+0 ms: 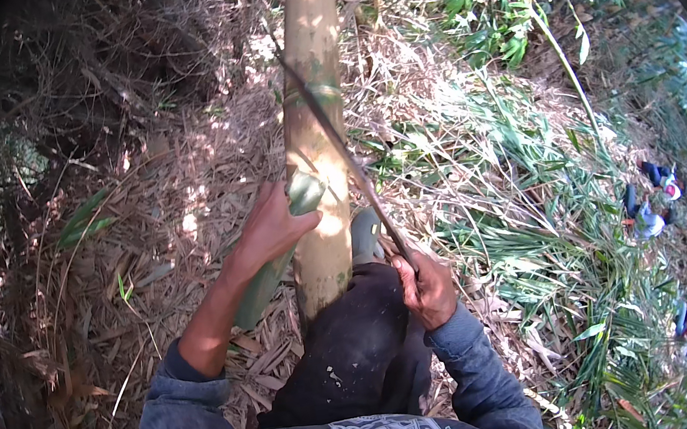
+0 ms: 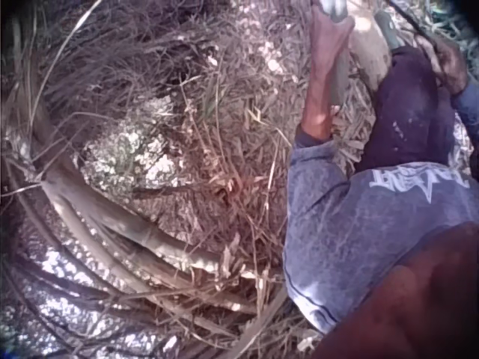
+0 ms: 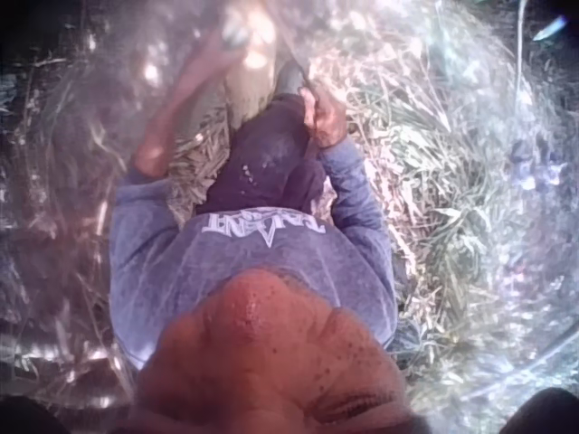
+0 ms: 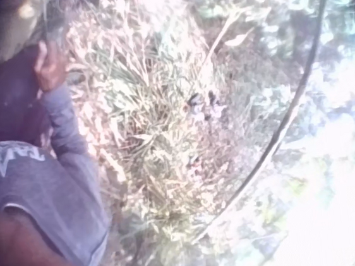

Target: The person uses a machete to cut a section from a bamboo stalk in a forest. They then use the machete to scrape and clean the outer surface of the cut bamboo piece.

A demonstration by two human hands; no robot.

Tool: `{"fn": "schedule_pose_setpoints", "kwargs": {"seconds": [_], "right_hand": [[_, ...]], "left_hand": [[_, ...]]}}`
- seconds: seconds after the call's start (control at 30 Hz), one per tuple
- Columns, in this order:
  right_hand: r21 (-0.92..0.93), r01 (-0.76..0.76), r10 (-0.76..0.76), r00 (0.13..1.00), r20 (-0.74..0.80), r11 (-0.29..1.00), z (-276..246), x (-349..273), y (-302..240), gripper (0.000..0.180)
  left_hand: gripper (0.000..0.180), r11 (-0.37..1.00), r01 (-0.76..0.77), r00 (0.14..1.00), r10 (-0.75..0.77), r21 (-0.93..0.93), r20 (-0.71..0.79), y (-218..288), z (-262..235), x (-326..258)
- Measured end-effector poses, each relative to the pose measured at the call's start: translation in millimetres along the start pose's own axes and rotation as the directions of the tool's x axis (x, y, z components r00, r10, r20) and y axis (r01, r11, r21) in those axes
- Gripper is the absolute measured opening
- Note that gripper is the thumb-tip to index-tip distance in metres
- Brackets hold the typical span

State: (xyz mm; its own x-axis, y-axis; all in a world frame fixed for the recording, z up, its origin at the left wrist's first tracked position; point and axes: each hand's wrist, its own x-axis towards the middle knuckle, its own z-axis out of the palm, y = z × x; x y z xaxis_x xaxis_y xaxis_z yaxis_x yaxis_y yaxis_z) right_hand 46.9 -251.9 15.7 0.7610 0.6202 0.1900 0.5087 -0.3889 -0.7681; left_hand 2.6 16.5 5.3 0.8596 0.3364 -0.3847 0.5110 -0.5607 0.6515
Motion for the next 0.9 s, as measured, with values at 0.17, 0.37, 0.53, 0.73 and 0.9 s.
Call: {"fn": "schedule_pose_setpoints", "kwargs": {"seconds": [0.17, 0.37, 0.53, 0.73, 0.9], "right_hand": [[-0.126, -0.141, 0.146, 0.989, 0.032, 0.982, -4, -26, 9, 0.023], [-0.159, -0.073, 0.084, 0.995, 0.06, 0.985, -1, -26, 9, 0.02], [-0.157, -0.029, 0.04, 0.997, 0.069, 0.987, 7, -14, 10, 0.015], [-0.237, -0.01, 0.046, 0.988, 0.147, 0.971, 7, -6, 12, 0.011], [0.018, 0.018, -0.018, 1.0, 0.013, 1.0, -4, 4, -27, 0.011]], "left_hand": [[0.075, 0.989, -0.044, 0.996, 0.032, -0.138, -0.085, 3, 1, -3], [0.069, 0.995, -0.005, 0.997, 0.013, 0.103, -0.081, 26, -1, -9], [0.06, 0.982, -0.029, 0.983, 0.062, 0.187, -0.17, 21, 10, -8], [0.056, 0.983, -0.004, 0.991, 0.029, 0.185, -0.131, 23, 10, -8], [0.055, 0.981, 0.011, 0.984, 0.024, 0.194, -0.175, 18, 14, -6]]}}
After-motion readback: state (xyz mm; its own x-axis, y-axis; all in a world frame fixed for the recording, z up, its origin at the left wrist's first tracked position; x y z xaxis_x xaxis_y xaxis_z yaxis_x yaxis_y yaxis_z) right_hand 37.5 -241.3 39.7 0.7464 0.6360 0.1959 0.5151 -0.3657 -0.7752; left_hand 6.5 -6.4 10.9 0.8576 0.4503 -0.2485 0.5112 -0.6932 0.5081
